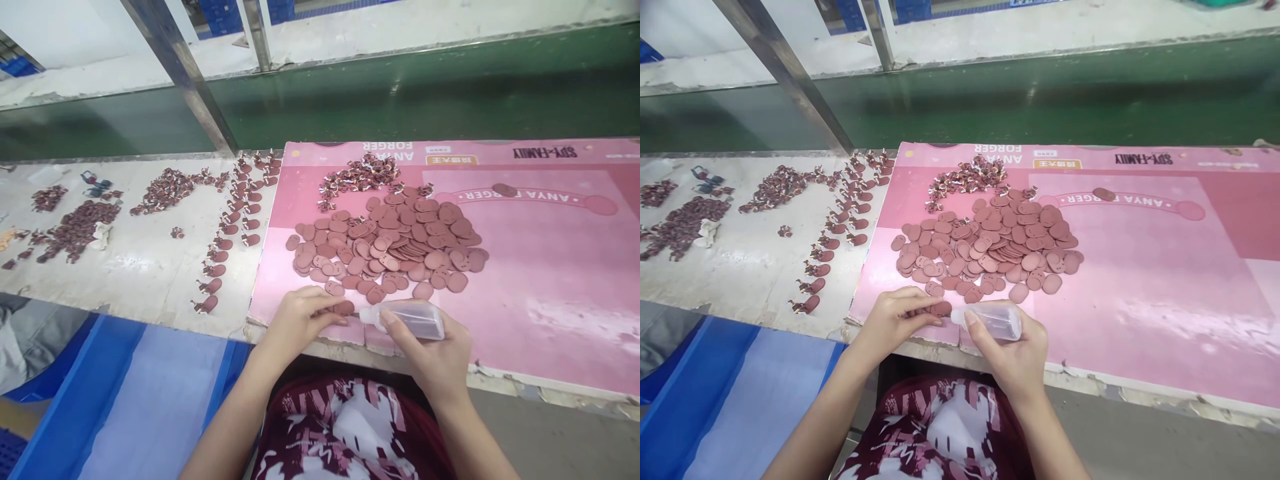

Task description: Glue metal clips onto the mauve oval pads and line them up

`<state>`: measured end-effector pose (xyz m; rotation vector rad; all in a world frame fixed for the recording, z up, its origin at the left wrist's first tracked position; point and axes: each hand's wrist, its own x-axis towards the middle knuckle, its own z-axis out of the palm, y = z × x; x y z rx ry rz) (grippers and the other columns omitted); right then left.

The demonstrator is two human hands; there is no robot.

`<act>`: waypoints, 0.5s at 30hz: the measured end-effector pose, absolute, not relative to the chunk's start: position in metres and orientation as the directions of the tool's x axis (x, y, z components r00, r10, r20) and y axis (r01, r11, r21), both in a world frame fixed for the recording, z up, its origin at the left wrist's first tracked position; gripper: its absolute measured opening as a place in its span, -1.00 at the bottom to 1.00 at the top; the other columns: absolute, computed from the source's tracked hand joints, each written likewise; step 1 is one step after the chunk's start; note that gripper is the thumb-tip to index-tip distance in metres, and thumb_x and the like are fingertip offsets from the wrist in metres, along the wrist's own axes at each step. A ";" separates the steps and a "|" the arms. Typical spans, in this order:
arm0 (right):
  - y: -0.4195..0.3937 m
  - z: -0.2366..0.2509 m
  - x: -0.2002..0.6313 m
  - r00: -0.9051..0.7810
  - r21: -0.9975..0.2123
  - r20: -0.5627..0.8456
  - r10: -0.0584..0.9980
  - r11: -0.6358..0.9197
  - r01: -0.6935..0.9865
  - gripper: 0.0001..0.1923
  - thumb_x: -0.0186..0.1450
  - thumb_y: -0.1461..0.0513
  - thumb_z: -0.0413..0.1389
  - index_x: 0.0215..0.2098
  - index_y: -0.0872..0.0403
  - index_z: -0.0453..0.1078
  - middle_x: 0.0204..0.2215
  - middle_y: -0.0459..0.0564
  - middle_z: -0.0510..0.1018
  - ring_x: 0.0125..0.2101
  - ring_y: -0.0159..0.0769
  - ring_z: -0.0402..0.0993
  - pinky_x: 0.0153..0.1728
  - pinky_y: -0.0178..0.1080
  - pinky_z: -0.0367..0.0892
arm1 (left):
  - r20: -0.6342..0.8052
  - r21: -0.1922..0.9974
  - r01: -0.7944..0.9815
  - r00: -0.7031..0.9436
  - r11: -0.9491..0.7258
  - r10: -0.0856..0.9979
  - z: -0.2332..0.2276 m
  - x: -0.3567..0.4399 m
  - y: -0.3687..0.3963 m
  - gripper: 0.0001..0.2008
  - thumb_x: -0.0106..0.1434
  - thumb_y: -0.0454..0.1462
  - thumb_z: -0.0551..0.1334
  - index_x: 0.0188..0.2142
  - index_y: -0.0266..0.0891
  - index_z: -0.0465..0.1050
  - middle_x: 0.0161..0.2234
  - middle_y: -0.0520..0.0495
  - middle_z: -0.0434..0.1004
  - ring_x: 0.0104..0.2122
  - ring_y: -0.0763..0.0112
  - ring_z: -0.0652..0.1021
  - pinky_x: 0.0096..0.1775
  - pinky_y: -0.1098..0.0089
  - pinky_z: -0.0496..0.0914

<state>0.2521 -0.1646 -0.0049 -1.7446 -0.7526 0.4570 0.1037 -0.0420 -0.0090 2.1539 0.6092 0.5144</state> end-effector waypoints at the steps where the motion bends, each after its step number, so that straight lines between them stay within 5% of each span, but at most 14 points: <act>1: -0.166 -0.007 0.252 0.739 -0.963 0.054 0.671 -0.162 0.217 -0.82 0.06 0.13 0.27 -0.55 0.08 0.48 -0.65 -0.06 0.53 -0.65 -0.31 0.43 -0.63 -0.33 0.33 | 0.151 0.802 0.246 0.798 -0.545 0.583 -0.009 0.104 -0.042 -0.77 0.21 -0.20 0.30 -0.20 -0.30 0.60 -0.46 -0.07 0.54 -0.46 0.41 0.50 -0.40 0.41 0.42; 6: -0.174 -0.013 0.268 0.859 -0.995 -0.005 0.512 0.084 -0.056 -0.75 0.06 0.08 0.28 -0.38 0.07 0.47 -0.46 -0.01 0.58 -0.46 -0.19 0.54 -0.40 -0.16 0.43 | 0.157 0.818 0.231 0.791 -0.527 0.591 -0.010 0.103 -0.042 -0.74 0.23 -0.14 0.27 -0.23 -0.29 0.59 -0.46 -0.05 0.51 -0.48 0.43 0.47 -0.44 0.44 0.41; 9: -0.182 -0.007 0.294 0.928 -0.987 0.000 0.371 0.151 -0.061 -0.64 -0.10 0.15 0.37 -0.38 0.02 0.38 -0.46 -0.10 0.57 -0.39 -0.16 0.57 -0.29 -0.09 0.45 | 0.152 0.811 0.233 0.801 -0.537 0.578 -0.009 0.101 -0.042 -0.72 0.28 -0.14 0.22 -0.19 -0.30 0.57 -0.42 -0.07 0.49 -0.45 0.43 0.48 -0.42 0.44 0.42; 12: -0.190 0.000 0.323 0.969 -0.994 0.068 0.238 0.103 0.044 -0.46 -0.24 0.22 0.43 -0.32 -0.03 0.33 -0.43 -0.12 0.58 -0.23 -0.07 0.57 -0.18 -0.03 0.43 | 0.172 0.773 0.241 0.811 -0.587 0.559 -0.007 0.100 -0.044 -0.75 0.32 -0.19 0.17 -0.16 -0.29 0.53 -0.38 -0.08 0.48 -0.38 0.39 0.50 -0.36 0.41 0.45; 15: -0.196 0.003 0.344 0.979 -0.990 0.067 0.192 -0.106 0.089 -0.37 -0.16 0.12 0.41 -0.12 -0.05 0.39 -0.23 0.02 0.59 -0.06 -0.02 0.49 -0.01 0.07 0.36 | 0.206 0.734 0.240 0.813 -0.635 0.544 -0.008 0.100 -0.048 -0.79 0.36 -0.27 0.12 -0.12 -0.25 0.50 -0.34 -0.08 0.47 -0.32 0.35 0.51 -0.29 0.36 0.48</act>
